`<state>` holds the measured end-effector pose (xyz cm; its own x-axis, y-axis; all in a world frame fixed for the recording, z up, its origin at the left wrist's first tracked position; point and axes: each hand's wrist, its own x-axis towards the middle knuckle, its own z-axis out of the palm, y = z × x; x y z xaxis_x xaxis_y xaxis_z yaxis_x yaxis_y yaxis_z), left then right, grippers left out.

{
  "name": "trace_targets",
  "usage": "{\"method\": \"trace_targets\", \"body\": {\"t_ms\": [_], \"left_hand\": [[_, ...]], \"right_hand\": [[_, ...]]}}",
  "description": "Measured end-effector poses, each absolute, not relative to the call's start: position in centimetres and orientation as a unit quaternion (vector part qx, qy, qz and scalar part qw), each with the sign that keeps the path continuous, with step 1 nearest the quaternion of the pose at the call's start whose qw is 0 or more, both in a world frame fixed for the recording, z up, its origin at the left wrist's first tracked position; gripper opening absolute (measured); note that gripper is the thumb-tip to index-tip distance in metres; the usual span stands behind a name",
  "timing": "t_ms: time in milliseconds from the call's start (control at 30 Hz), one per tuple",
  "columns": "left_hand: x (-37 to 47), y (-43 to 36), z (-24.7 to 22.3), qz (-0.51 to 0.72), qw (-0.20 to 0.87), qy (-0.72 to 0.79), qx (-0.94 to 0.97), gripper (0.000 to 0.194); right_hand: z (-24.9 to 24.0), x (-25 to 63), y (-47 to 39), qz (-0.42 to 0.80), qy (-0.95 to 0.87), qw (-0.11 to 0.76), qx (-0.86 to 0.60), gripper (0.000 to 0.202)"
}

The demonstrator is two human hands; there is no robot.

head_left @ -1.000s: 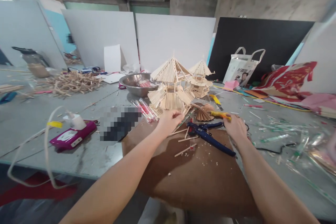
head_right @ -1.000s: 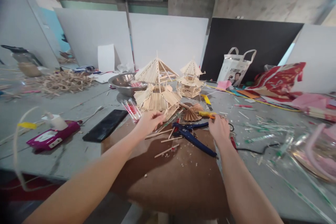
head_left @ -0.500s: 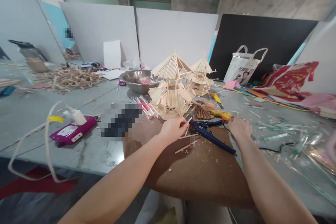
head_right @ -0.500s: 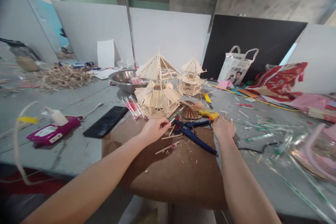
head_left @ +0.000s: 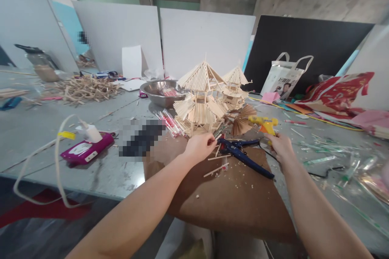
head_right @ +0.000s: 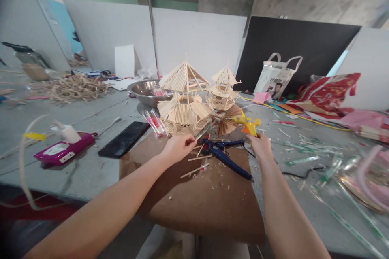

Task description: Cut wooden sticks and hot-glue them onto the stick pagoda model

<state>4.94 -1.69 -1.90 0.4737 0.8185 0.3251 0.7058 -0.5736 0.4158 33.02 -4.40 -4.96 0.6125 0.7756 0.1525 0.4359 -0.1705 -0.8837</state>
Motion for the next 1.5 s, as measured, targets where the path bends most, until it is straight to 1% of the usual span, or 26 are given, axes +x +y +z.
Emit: {"method": "trace_targets", "body": {"t_ms": [67, 200, 267, 333, 433, 500, 600, 667, 733, 867, 933, 1000, 1067, 1200, 1500], "left_hand": [[4.9, -1.6, -1.9, 0.251, 0.106, 0.450, 0.850, 0.021], [4.8, -1.6, -1.9, 0.250, 0.096, 0.463, 0.845, 0.019], [4.7, -1.6, -1.8, 0.245, 0.098, 0.469, 0.843, 0.018], [4.8, -1.6, -1.8, 0.242, 0.097, 0.475, 0.840, 0.017], [4.8, -1.5, -1.9, 0.245, 0.089, 0.475, 0.841, 0.017], [4.8, -1.5, -1.9, 0.247, 0.088, 0.471, 0.842, 0.017], [4.8, -1.5, -1.9, 0.248, 0.092, 0.471, 0.842, 0.016], [4.8, -1.4, -2.0, 0.248, 0.094, 0.471, 0.842, 0.016], [4.8, -1.4, -2.1, 0.246, 0.093, 0.470, 0.842, 0.016], [4.8, -1.4, -2.1, 0.242, 0.088, 0.478, 0.840, 0.014], [4.8, -1.4, -1.9, 0.235, 0.087, 0.485, 0.838, 0.014], [4.8, -1.5, -1.8, 0.226, 0.088, 0.494, 0.835, 0.015], [4.8, -1.5, -1.7, 0.215, 0.087, 0.505, 0.831, 0.016], [4.8, -1.5, -1.6, 0.201, 0.076, 0.529, 0.821, 0.017], [4.8, -1.6, -1.6, 0.197, 0.061, 0.546, 0.812, 0.017]], "right_hand": [[-4.2, 31.8, -4.7, 0.203, -0.368, 0.536, -0.732, 0.026], [-2.8, 29.7, -5.4, 0.321, -0.353, 0.575, -0.664, 0.022], [-2.6, 29.2, -5.5, 0.367, -0.349, 0.574, -0.643, 0.023], [-2.7, 29.2, -5.5, 0.361, -0.359, 0.553, -0.660, 0.024], [-3.1, 29.4, -5.3, 0.314, -0.380, 0.532, -0.689, 0.026], [-3.2, 29.3, -5.3, 0.318, -0.397, 0.560, -0.654, 0.028], [-2.9, 29.0, -5.5, 0.370, -0.405, 0.632, -0.548, 0.027], [-2.6, 28.8, -5.9, 0.394, -0.411, 0.645, -0.510, 0.025], [-2.3, 28.5, -6.2, 0.399, -0.435, 0.619, -0.519, 0.023], [-1.9, 27.4, -6.9, 0.401, -0.487, 0.537, -0.560, 0.026], [-1.8, 26.7, -7.1, 0.379, -0.514, 0.510, -0.576, 0.020], [-1.7, 26.0, -7.3, 0.367, -0.536, 0.505, -0.568, 0.014], [-1.7, 25.4, -7.5, 0.378, -0.545, 0.510, -0.548, 0.013], [-1.8, 24.6, -7.7, 0.393, -0.583, 0.471, -0.533, 0.020], [-2.0, 24.2, -7.7, 0.310, -0.640, 0.405, -0.575, 0.030]]}}
